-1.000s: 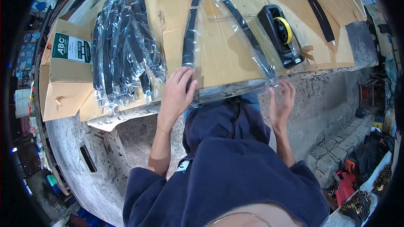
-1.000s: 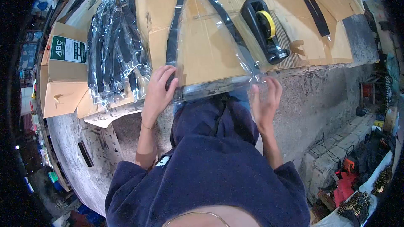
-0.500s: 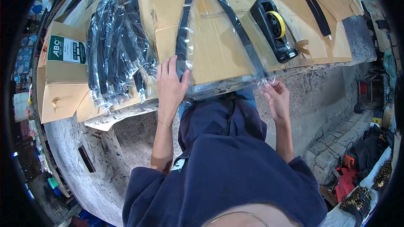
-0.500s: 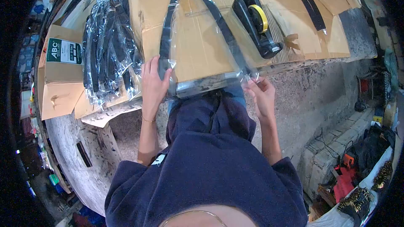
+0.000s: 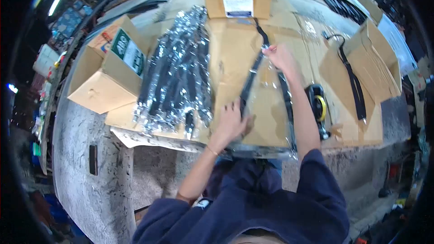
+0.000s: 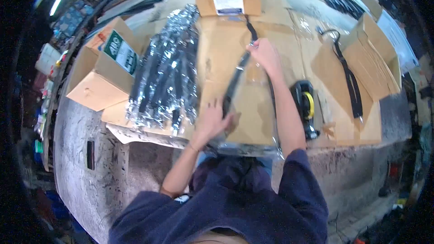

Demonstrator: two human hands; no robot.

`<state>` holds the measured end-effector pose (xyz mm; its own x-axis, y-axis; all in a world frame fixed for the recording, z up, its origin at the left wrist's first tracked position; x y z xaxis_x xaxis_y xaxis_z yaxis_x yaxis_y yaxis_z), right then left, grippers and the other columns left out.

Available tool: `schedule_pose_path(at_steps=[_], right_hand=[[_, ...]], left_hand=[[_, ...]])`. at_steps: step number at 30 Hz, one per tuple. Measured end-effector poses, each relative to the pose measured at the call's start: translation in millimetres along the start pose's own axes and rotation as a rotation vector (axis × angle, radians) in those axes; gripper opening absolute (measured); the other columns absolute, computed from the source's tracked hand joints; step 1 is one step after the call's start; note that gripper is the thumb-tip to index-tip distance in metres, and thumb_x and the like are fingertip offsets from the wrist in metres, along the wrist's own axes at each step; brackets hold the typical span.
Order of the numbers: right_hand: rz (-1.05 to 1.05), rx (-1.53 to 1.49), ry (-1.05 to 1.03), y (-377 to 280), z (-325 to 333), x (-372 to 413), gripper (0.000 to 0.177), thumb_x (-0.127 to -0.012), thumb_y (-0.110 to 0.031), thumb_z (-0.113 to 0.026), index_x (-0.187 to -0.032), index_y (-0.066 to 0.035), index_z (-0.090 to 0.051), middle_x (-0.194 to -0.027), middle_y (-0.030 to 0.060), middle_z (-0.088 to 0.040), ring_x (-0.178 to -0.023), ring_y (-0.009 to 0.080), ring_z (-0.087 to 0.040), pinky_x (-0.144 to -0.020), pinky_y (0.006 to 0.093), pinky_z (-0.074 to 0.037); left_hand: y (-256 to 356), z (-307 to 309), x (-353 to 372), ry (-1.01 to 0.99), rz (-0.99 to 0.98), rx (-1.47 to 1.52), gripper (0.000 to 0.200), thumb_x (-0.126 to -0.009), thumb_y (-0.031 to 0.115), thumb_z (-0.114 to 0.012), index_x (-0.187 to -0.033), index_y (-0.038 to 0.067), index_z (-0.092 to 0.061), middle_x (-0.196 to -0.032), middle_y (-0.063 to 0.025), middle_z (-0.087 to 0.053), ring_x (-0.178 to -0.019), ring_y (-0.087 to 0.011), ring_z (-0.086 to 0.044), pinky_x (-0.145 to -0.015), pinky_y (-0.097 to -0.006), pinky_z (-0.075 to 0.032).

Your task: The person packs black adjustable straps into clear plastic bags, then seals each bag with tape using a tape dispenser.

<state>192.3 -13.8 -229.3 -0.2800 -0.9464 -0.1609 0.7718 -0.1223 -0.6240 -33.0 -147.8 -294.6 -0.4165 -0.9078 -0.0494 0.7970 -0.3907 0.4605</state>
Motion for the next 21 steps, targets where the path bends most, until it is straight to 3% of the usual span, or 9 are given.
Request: schedule_pose_path(at_steps=[3,5,9,11,12,14,16,18,21], right_hand=[[-0.115,0.247,0.003,16,-46,-86,0.040,-0.080,-0.036,-0.066,-0.096,0.000,-0.068,-0.101,0.0213,-0.068,-0.099,0.0372,-0.064,-0.086,0.0445,-0.050],[-0.053,0.259,0.110,41,-77,-118,0.044,-0.078,-0.039,-0.070,-0.099,-0.001,-0.068,-0.096,0.0230,-0.069,-0.092,0.0404,-0.066,-0.078,0.0456,-0.053],[-0.033,0.285,0.028,34,-76,-148,0.042,-0.077,-0.033,-0.069,-0.104,-0.001,-0.065,-0.097,0.0229,-0.068,-0.088,0.0365,-0.068,-0.074,0.0425,-0.055],[0.030,-0.356,-0.037,4,-47,-145,0.022,-0.078,-0.006,-0.058,-0.093,0.009,-0.065,-0.089,0.0237,-0.067,-0.086,0.0324,-0.068,-0.076,0.0413,-0.055],[0.026,-0.346,-0.034,-8,-27,-143,0.022,-0.078,-0.006,-0.058,-0.093,0.009,-0.065,-0.089,0.0237,-0.067,-0.086,0.0324,-0.068,-0.076,0.0413,-0.055],[-0.110,-0.869,-0.347,-40,-5,-139,0.020,-0.083,-0.003,-0.051,-0.091,0.012,-0.062,-0.088,0.0225,-0.066,-0.083,0.0275,-0.067,-0.073,0.0395,-0.055],[-0.016,-0.971,-0.394,-84,35,-122,0.021,-0.087,-0.004,-0.047,-0.092,0.012,-0.061,-0.091,0.0239,-0.066,-0.083,0.0275,-0.068,-0.074,0.0383,-0.056],[0.101,-1.064,-0.451,-141,78,-96,0.023,-0.091,-0.005,-0.044,-0.093,0.011,-0.060,-0.093,0.0253,-0.066,-0.083,0.0274,-0.069,-0.074,0.0371,-0.056],[0.203,-0.977,-0.376,-198,130,-63,0.046,-0.101,-0.030,-0.039,-0.102,0.013,-0.056,-0.099,0.0263,-0.066,-0.087,0.0301,-0.069,-0.082,0.0382,-0.056]], left_hand=[[-8,5,16,0.076,-0.020,0.162,0.071,-0.087,0.037,-0.061,-0.139,-0.003,-0.035,-0.127,-0.0297,-0.050,-0.116,-0.0444,-0.049,-0.100,-0.0470,-0.040],[-14,5,24,0.106,0.000,0.333,0.069,-0.087,0.035,-0.064,-0.139,-0.001,-0.037,-0.125,-0.0293,-0.052,-0.118,-0.0430,-0.048,-0.101,-0.0454,-0.039],[-42,12,21,0.014,0.080,0.799,0.047,-0.092,0.024,-0.063,-0.129,-0.002,-0.049,-0.117,-0.0160,-0.062,-0.109,-0.0230,-0.060,-0.092,-0.0339,-0.048],[-31,66,17,-0.018,0.139,0.846,0.033,-0.093,0.021,-0.062,-0.116,-0.002,-0.061,-0.109,-0.0103,-0.066,-0.103,-0.0143,-0.061,-0.089,-0.0299,-0.048],[-27,89,5,0.132,-0.007,0.777,0.028,-0.094,0.021,-0.062,-0.110,-0.002,-0.064,-0.103,-0.0096,-0.067,-0.099,-0.0134,-0.060,-0.086,-0.0284,-0.048],[-7,140,-23,0.228,-0.108,0.708,0.027,-0.094,0.020,-0.060,-0.109,-0.002,-0.065,-0.099,-0.0078,-0.067,-0.093,-0.0123,-0.060,-0.080,-0.0266,-0.047],[15,180,-60,0.335,-0.203,0.617,0.030,-0.094,0.023,-0.059,-0.107,-0.003,-0.066,-0.092,-0.0089,-0.068,-0.083,-0.0131,-0.061,-0.074,-0.0278,-0.048],[39,201,-100,0.328,-0.246,0.581,0.040,-0.093,0.029,-0.060,-0.116,-0.004,-0.062,-0.098,-0.0151,-0.068,-0.089,-0.0188,-0.063,-0.082,-0.0309,-0.049],[78,222,-136,0.430,-0.410,0.530,0.048,-0.090,0.029,-0.063,-0.124,-0.004,-0.056,-0.102,-0.0167,-0.066,-0.099,-0.0217,-0.062,-0.089,-0.0328,-0.048]])
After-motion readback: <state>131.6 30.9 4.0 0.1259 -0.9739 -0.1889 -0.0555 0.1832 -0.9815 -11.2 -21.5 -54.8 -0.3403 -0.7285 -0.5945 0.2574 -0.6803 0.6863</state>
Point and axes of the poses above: each hand's wrist, its own x-axis away from the middle knuckle, its own z-axis out of the back of the hand, y = z × x, the point moved 7 cm from there along -x, towards the middle knuckle
